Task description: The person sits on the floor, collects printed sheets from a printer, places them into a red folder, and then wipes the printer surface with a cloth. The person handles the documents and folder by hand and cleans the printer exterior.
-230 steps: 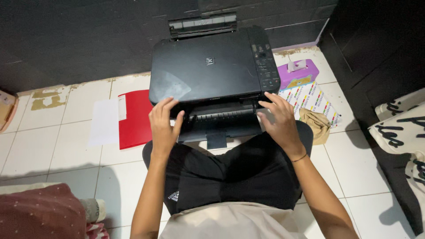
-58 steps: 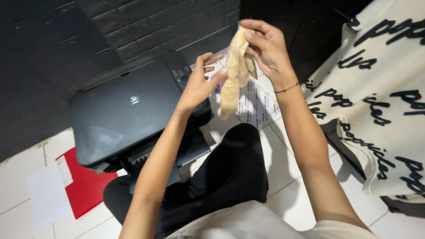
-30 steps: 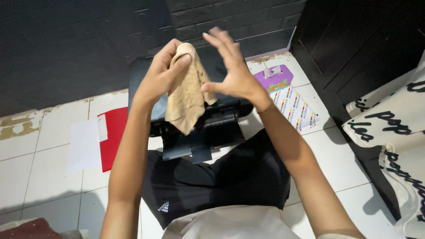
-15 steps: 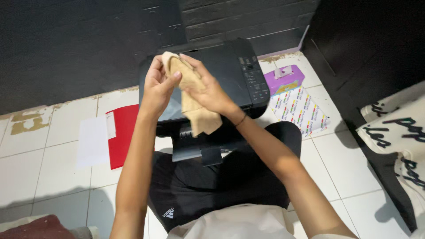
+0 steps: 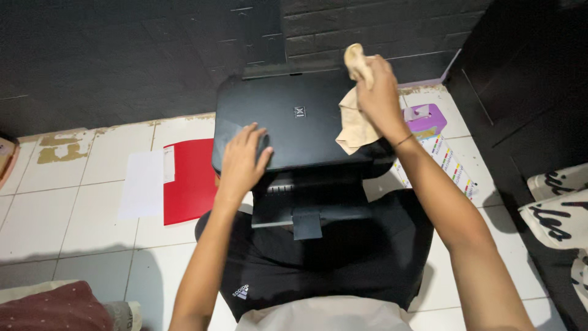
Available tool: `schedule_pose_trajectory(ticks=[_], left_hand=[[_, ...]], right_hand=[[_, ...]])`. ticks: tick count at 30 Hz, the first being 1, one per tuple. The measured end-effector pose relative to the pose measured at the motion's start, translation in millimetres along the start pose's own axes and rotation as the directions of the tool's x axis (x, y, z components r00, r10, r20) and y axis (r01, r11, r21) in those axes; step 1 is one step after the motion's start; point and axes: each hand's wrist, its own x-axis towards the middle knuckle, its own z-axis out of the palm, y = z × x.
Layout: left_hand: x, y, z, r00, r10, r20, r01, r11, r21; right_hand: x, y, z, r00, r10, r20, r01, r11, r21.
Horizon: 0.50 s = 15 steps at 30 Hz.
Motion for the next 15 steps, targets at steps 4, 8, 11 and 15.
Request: schedule_pose_trajectory(ticks=[4, 8, 11, 15], left_hand=[[-2, -1, 14, 0.999, -0.039, -0.009, 0.039, 0.998, 0.043], [-6, -19, 17, 0.994, -0.099, -0.052, 0.105, 0.986, 0.128], [-5, -32, 15, 0.989, -0.129, -0.072, 0.142, 0.961, 0.235], [-8, -26, 15, 0.977, -0.175, -0.119, 0.204, 0.928, 0.312]], right_hand=[[7, -18, 51, 0.991, 0.016, 0.135, -0.025, 0.997, 0.067], [20, -48, 114, 0.953, -0.101, 0.286, 0.104, 0.995, 0.005], [40, -66, 162, 0.917, -0.179, 0.357, 0.188, 0.982, 0.011], [66, -74, 214, 0.89, -0.188, 0.415, 0.157, 0.982, 0.109]])
